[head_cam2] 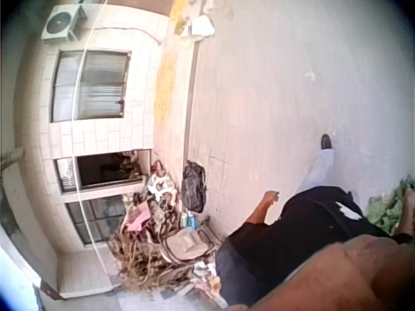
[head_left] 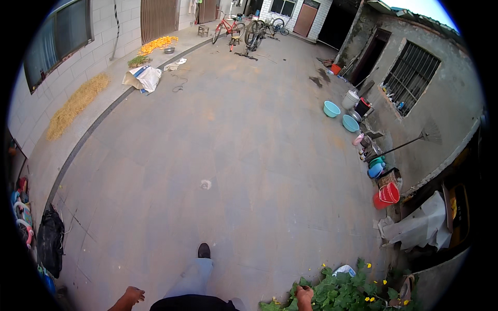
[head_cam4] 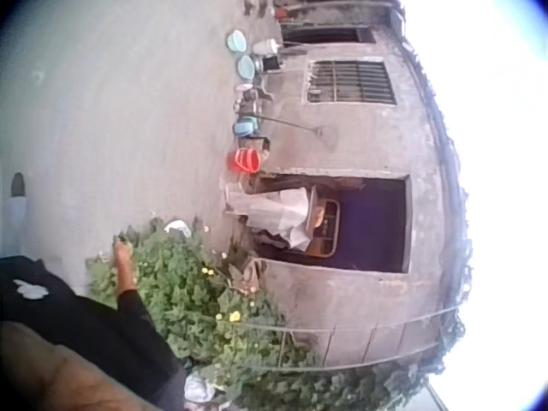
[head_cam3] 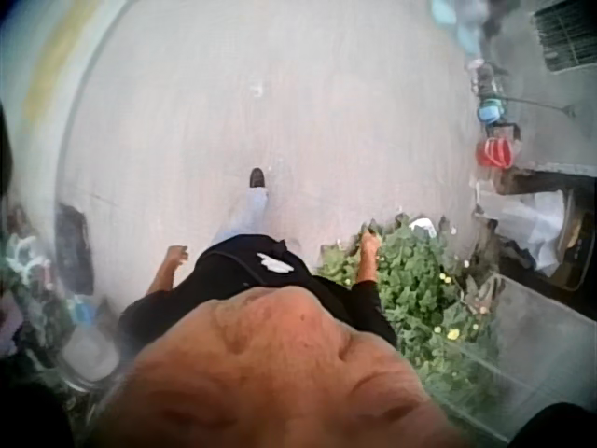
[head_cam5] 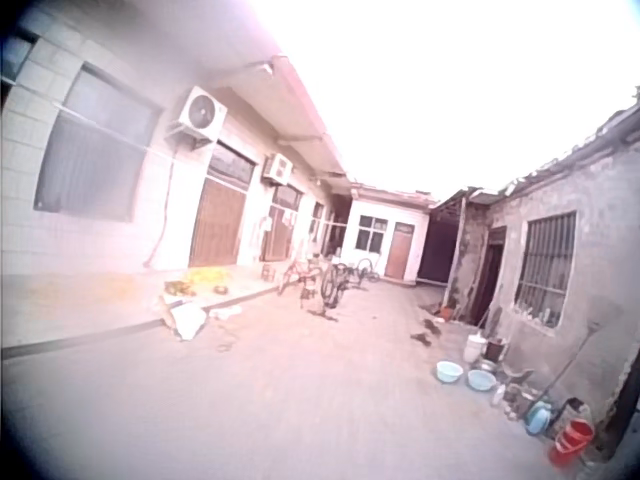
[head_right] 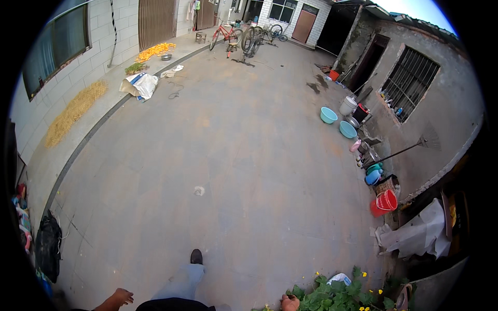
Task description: The person uses a long stick to manipulate parts of a blue and white bicycle, then removes a plastic-wrapped seat. They walk to a second bicycle, remove a dirty, wrapped object from the frame, and carry it to a pile of debris.
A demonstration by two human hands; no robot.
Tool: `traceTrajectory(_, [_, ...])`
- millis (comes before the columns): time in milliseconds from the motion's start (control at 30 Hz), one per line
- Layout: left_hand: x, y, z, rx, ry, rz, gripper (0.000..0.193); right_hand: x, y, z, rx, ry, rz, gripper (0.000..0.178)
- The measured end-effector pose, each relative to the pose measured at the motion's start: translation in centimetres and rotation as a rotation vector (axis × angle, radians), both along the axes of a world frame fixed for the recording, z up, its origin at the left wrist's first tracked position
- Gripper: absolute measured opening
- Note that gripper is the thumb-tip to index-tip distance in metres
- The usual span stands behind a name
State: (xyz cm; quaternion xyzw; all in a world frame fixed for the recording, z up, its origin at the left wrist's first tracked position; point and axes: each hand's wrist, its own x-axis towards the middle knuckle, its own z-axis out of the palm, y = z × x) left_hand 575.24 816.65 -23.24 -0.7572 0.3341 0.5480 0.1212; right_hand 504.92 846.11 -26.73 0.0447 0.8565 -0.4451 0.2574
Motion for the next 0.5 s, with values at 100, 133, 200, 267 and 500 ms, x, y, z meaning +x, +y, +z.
traceTrajectory(100, [-8.5,-15.2,3.2,-0.218,0.095,0.071,0.029,1.1,-4.7,-0.6,0.187,-0.200,-0.053,0.024])
traceTrajectory(133, [-10.3,-19.4,7.0,-0.330,0.094,0.074,0.026,4.5,-8.8,3.6,0.304,-0.174,0.256,0.030])
traceTrajectory(200, [-17.0,-27.6,9.9,-0.438,0.228,0.063,0.025,4.6,-7.6,1.5,0.328,-0.008,0.376,0.022])
traceTrajectory(267, [-22.7,-34.8,13.0,-0.493,0.272,0.050,0.025,4.0,-7.7,-0.8,0.230,0.215,0.664,0.017])
traceTrajectory(500, [-35.0,-54.3,7.3,-0.438,0.185,-0.144,0.027,-3.5,-32.9,-2.2,0.251,-0.466,0.091,0.019])
